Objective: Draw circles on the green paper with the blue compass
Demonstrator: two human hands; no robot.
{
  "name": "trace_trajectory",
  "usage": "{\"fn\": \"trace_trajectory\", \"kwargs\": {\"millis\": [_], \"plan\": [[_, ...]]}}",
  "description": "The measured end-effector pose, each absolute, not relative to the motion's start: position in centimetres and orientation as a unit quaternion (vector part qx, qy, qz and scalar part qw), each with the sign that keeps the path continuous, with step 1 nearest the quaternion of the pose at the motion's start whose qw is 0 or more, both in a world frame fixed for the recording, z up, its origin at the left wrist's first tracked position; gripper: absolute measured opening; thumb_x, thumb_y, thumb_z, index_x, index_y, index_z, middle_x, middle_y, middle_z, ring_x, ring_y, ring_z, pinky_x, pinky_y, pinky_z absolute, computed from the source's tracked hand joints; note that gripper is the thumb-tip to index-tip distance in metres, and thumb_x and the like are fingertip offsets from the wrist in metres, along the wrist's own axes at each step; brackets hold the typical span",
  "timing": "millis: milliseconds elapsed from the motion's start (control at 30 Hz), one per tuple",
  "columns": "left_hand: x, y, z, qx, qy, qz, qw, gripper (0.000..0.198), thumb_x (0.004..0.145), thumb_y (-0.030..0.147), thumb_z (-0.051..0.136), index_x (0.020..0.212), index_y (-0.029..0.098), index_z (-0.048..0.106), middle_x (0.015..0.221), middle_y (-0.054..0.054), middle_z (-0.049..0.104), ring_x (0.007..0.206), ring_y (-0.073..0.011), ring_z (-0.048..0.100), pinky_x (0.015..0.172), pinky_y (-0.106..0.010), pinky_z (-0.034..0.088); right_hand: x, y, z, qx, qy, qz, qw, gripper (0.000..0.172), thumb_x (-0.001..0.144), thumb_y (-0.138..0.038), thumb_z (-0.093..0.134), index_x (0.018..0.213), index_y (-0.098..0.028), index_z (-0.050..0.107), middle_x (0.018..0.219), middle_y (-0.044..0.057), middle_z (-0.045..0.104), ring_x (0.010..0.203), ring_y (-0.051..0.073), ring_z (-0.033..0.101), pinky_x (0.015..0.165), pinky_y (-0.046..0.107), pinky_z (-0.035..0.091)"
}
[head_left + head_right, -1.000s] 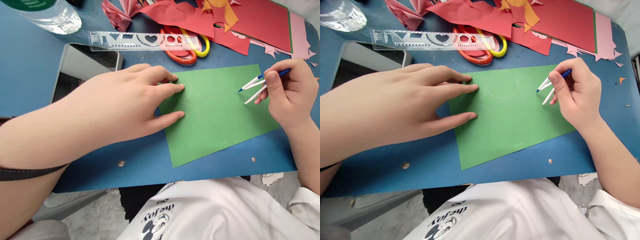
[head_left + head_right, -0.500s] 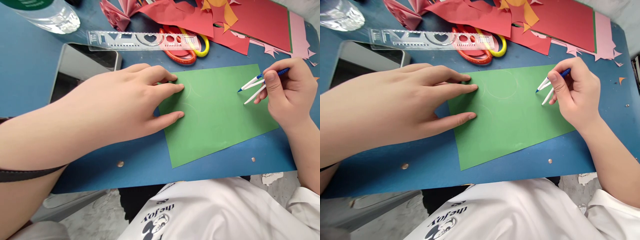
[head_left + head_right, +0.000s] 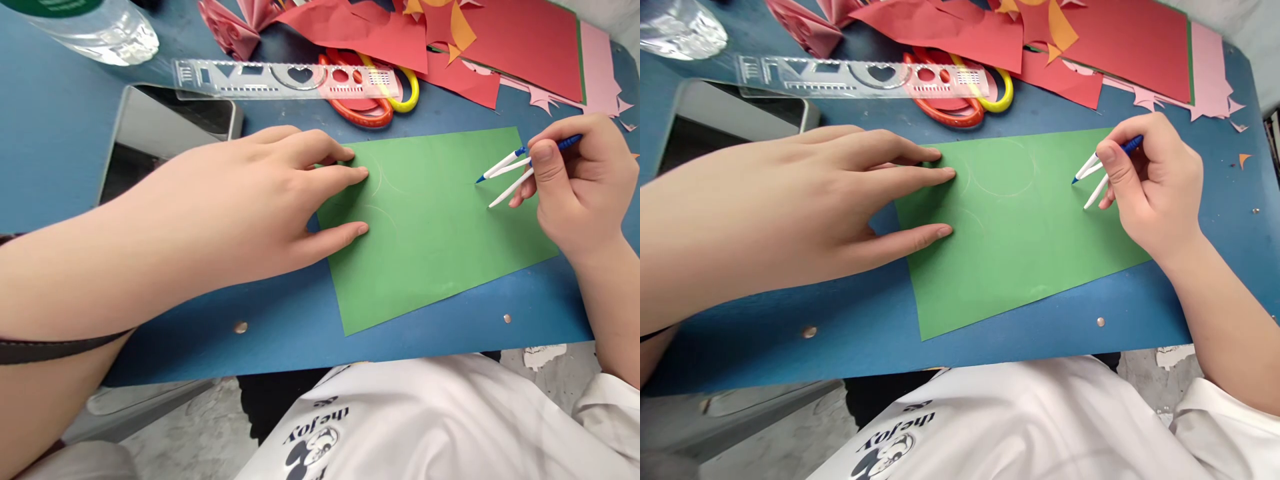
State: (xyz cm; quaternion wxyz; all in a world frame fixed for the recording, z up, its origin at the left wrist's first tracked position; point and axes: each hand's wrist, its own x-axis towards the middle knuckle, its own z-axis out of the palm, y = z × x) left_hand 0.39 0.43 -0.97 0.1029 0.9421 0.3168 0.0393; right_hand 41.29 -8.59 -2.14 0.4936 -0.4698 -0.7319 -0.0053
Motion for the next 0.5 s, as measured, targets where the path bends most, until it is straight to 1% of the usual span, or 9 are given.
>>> {"fn": "trace_trajectory", "kwargs": {"millis": [100, 167, 267, 333, 433, 500], "plan": [[0.30, 0.45, -1.04, 0.942, 0.316, 0.047, 0.104, 0.082, 0.120, 0.086, 0.044, 0.175, 0.034, 0.076, 0.170, -0.007, 0.072, 0.154, -0.0433, 0.077, 0.145, -0.068, 0.058, 41.30, -8.53, -2.14, -0.464, -0.739, -0.013, 0.488, 0.029, 0.130, -0.054, 0.075, 0.121, -0.027, 0.081, 0.086, -0.010, 0.071, 0.058, 0.004, 0.077, 0.046, 0.015, 0.048], [0.29, 0.47, -1.04, 0.941, 0.316, 0.050, 0.106, 0.082, 0.119, 0.087, 0.044, 0.175, 0.036, 0.076, 0.169, -0.006, 0.072, 0.154, -0.0425, 0.078, 0.144, -0.068, 0.059, 41.26, -8.53, -2.12, -0.463, -0.738, -0.015, 0.490, 0.031, 0.130, -0.056, 0.075, 0.121, -0.027, 0.081, 0.085, -0.010, 0.070, 0.057, 0.004, 0.076, 0.045, 0.015, 0.047], [0.45, 0.40, -0.89, 0.938, 0.322, 0.046, 0.118, 0.084, 0.119, 0.087, 0.042, 0.175, 0.035, 0.078, 0.171, -0.007, 0.072, 0.156, -0.0457, 0.077, 0.145, -0.072, 0.058, 41.19, -8.58, -2.03, -0.472, -0.734, -0.009, 0.487, 0.032, 0.130, -0.057, 0.076, 0.119, -0.026, 0.080, 0.084, -0.010, 0.069, 0.057, 0.005, 0.077, 0.047, 0.016, 0.049], [0.65, 0.30, -0.71, 0.934, 0.330, 0.041, 0.132, 0.084, 0.119, 0.086, 0.042, 0.174, 0.034, 0.080, 0.173, -0.009, 0.071, 0.158, -0.0496, 0.075, 0.146, -0.074, 0.056, 41.16, -8.61, -1.96, -0.472, -0.735, -0.008, 0.487, 0.032, 0.130, -0.055, 0.077, 0.119, -0.025, 0.080, 0.083, -0.010, 0.070, 0.058, 0.004, 0.077, 0.048, 0.016, 0.049], [0.94, 0.16, -0.45, 0.927, 0.341, 0.042, 0.150, 0.085, 0.115, 0.087, 0.042, 0.173, 0.040, 0.083, 0.174, -0.011, 0.073, 0.159, -0.0545, 0.074, 0.147, -0.075, 0.055, 41.09, -8.61, -1.91, -0.470, -0.735, -0.009, 0.489, 0.031, 0.130, -0.054, 0.077, 0.118, -0.025, 0.079, 0.083, -0.010, 0.070, 0.058, 0.003, 0.076, 0.047, 0.016, 0.048], [1.05, 0.14, -0.34, 0.926, 0.343, 0.045, 0.152, 0.088, 0.114, 0.090, 0.041, 0.172, 0.041, 0.085, 0.173, -0.011, 0.075, 0.158, -0.0562, 0.074, 0.146, -0.077, 0.056, 40.97, -8.62, -1.92, -0.473, -0.733, -0.005, 0.488, 0.033, 0.130, -0.056, 0.075, 0.118, -0.025, 0.079, 0.084, -0.010, 0.070, 0.057, 0.004, 0.076, 0.047, 0.017, 0.048]]}}
